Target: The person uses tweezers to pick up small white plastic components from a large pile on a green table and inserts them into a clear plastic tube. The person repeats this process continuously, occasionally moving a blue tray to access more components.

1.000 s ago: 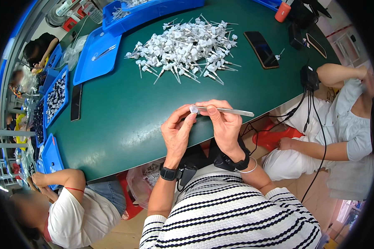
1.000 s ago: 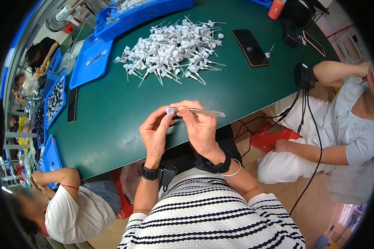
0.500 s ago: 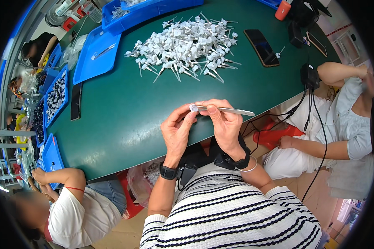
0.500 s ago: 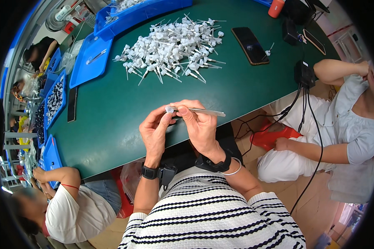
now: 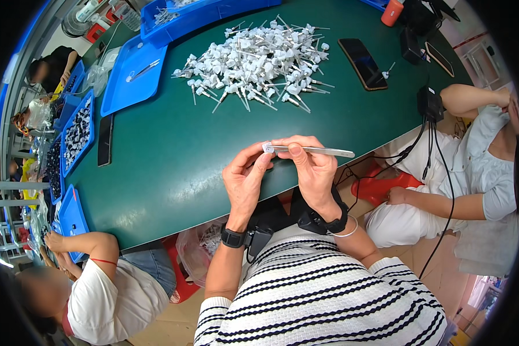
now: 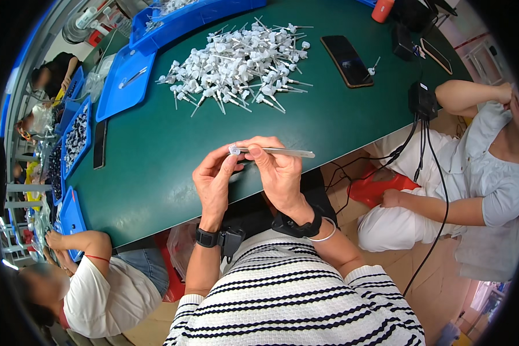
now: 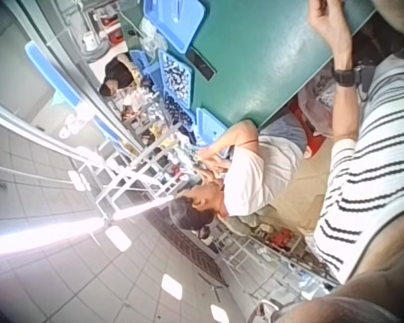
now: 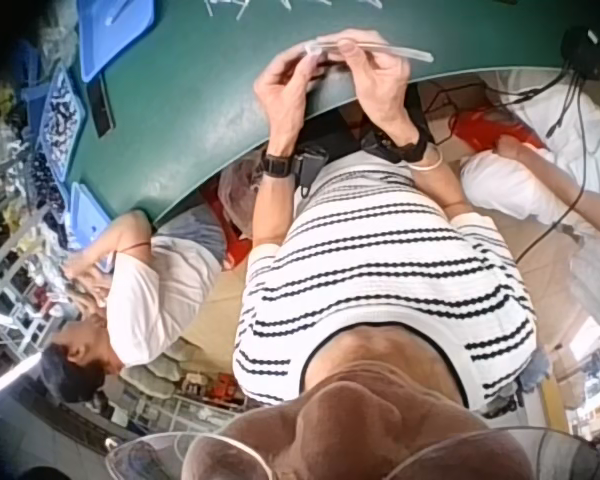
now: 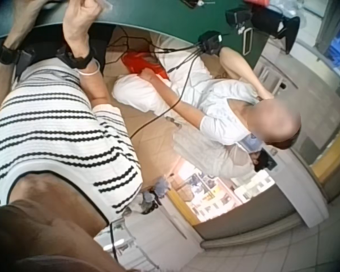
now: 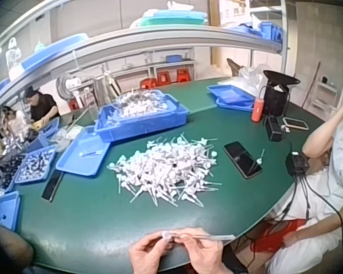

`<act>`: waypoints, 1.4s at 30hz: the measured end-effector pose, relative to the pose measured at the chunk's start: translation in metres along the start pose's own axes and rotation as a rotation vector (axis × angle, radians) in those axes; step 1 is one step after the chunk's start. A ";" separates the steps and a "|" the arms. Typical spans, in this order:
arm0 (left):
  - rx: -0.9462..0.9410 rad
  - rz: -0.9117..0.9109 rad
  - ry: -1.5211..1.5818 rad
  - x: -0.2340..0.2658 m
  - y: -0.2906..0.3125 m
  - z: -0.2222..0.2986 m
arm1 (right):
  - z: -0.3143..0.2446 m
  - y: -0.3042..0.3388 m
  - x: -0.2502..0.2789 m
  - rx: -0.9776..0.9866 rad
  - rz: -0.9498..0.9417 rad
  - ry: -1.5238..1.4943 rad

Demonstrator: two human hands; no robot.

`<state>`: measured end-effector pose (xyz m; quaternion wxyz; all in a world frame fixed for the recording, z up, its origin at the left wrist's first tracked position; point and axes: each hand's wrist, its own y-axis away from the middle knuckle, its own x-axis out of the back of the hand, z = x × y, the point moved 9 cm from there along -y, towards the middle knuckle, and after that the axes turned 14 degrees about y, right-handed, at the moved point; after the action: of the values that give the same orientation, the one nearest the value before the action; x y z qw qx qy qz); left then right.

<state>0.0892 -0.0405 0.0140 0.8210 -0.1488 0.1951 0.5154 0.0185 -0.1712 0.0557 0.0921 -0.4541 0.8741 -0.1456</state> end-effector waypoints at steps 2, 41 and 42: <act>0.003 0.005 0.001 0.000 0.000 0.000 | 0.004 0.002 0.001 -0.048 0.024 -0.011; 0.015 0.015 0.019 0.002 -0.001 -0.003 | 0.002 0.003 0.000 0.019 -0.017 -0.004; 0.015 0.014 0.013 0.003 -0.002 -0.004 | 0.002 0.003 -0.001 0.021 -0.019 -0.005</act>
<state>0.0912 -0.0405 0.0096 0.8172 -0.1448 0.2054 0.5187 0.0174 -0.1695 0.0529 0.0978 -0.4616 0.8680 -0.1543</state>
